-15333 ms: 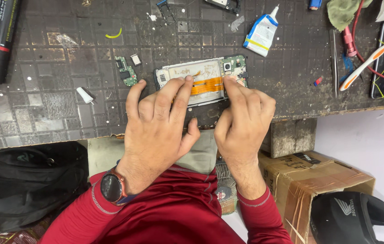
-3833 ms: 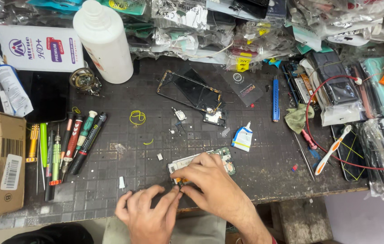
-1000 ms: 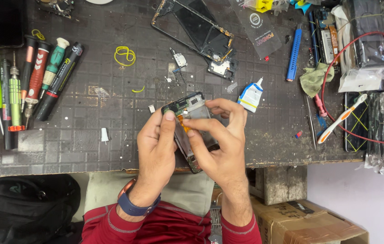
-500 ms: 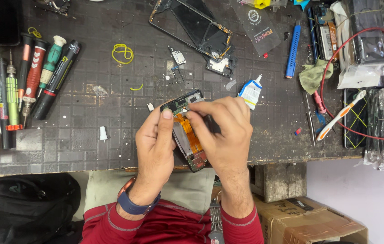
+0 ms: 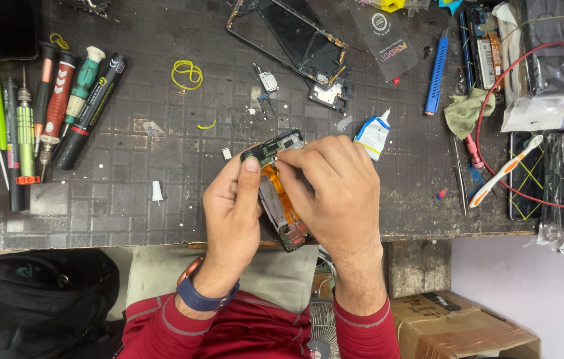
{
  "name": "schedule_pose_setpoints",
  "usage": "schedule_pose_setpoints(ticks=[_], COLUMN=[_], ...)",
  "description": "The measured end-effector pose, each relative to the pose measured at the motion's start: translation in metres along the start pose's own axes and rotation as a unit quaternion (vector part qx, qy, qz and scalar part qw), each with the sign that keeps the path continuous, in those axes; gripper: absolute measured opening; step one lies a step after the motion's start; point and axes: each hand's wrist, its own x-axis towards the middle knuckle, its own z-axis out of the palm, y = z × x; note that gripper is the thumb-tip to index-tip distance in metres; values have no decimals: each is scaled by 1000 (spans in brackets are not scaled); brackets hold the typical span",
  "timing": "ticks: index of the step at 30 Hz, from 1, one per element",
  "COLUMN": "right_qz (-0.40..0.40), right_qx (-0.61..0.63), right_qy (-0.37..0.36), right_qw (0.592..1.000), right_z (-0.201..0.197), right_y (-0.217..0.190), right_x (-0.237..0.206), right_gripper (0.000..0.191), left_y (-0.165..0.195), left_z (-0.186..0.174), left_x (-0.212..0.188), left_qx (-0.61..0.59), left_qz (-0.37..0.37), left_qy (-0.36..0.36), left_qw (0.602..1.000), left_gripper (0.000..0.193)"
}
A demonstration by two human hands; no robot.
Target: The person applies adhesive to an orange ribbon cable and places it onto a disassembled phone chassis. They then use tweezers to position the cable and attach a small circuit board to the chassis.
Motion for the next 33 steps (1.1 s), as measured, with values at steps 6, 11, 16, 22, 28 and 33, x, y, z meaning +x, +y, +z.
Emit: schedule_pose_setpoints(ticks=[6, 11, 16, 22, 28, 33], right_qz=[6, 50, 99, 199, 249, 165], right_qx=[16, 47, 134, 69, -33, -133], right_qy=[-6, -43, -27, 24, -48, -57], right_qw=[1000, 997, 986, 977, 967, 976], right_z=[-1, -1, -7, -16, -22, -23], right_y=[-2, 1, 11, 33, 47, 44], right_x=[3, 5, -2, -17, -29, -28], right_gripper=[19, 18, 15, 10, 11, 19], left_y=[-1, -1, 1, 3, 5, 5], left_z=[-3, -2, 2, 3, 4, 6], left_x=[0, 0, 1, 0, 1, 2], left_qx=[44, 19, 13, 13, 12, -4], left_qz=[8, 5, 8, 9, -9, -2], left_qy=[6, 1, -2, -14, -14, -26], left_qw=[999, 1000, 1000, 1000, 1000, 1000], left_gripper=[31, 30, 32, 35, 35, 34])
